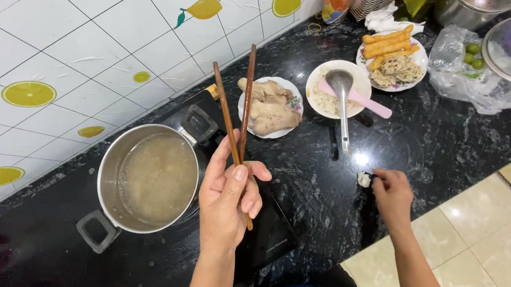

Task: Wash dishes, then use chopsticks to transfer cooked meat from a boiling pot onto a plate.

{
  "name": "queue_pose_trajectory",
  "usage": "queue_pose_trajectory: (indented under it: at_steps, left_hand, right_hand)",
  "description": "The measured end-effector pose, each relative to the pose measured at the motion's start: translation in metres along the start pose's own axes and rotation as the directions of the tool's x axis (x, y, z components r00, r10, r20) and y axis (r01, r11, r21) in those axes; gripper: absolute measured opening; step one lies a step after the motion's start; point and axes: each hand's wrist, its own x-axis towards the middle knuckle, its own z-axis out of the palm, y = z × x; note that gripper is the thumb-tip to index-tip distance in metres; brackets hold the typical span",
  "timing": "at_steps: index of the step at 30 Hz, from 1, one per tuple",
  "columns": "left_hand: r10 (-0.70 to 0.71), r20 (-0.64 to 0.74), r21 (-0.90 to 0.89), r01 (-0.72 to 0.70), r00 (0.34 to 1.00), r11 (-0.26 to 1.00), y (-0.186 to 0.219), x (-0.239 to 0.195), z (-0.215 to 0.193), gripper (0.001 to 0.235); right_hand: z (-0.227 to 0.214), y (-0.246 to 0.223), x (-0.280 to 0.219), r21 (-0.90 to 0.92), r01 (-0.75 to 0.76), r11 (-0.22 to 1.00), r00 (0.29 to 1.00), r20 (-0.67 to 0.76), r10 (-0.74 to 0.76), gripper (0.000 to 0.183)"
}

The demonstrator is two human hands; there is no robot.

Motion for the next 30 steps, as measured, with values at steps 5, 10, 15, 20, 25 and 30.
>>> queue_pose_trajectory:
  at_steps: [5, 10, 15, 20, 25, 30]
  left_hand:
    - [0.003, -0.020, -0.012, -0.003, 1.000, 1.000, 0.004, -0.002, -0.001, 0.056]
    - [0.006, -0.054, -0.011, -0.007, 0.999, 1.000, 0.014, -0.009, -0.002, 0.056]
    - [-0.014, -0.047, -0.024, 0.013, 0.999, 1.000, 0.010, -0.013, -0.013, 0.048]
    - [-0.076, -0.037, -0.028, 0.075, 0.996, 0.997, -0.004, -0.014, -0.016, 0.033]
    - [-0.113, -0.054, -0.028, 0.111, 0.992, 0.993, -0.012, -0.012, -0.012, 0.025]
    - [-0.187, -0.111, -0.081, 0.178, 0.976, 0.981, -0.036, 0.003, 0.019, 0.028]
  right_hand:
    - [0.008, -0.020, -0.007, -0.190, 0.249, 0.950, 0.968, 0.072, -0.239, 0.016]
    - [-0.009, 0.049, 0.017, -0.354, 0.176, 0.919, 0.973, -0.078, -0.216, 0.015]
    - [0.040, 0.003, 0.013, -0.403, 0.190, 0.895, 0.958, -0.123, -0.259, 0.009]
    - [0.055, -0.052, -0.024, -0.244, 0.335, 0.910, 0.942, 0.083, -0.325, 0.013]
    - [-0.003, 0.023, -0.013, -0.308, -0.003, 0.951, 0.987, -0.155, -0.047, 0.008]
    - [-0.007, 0.039, 0.035, -0.267, 0.101, 0.958, 0.969, -0.191, -0.155, 0.010]
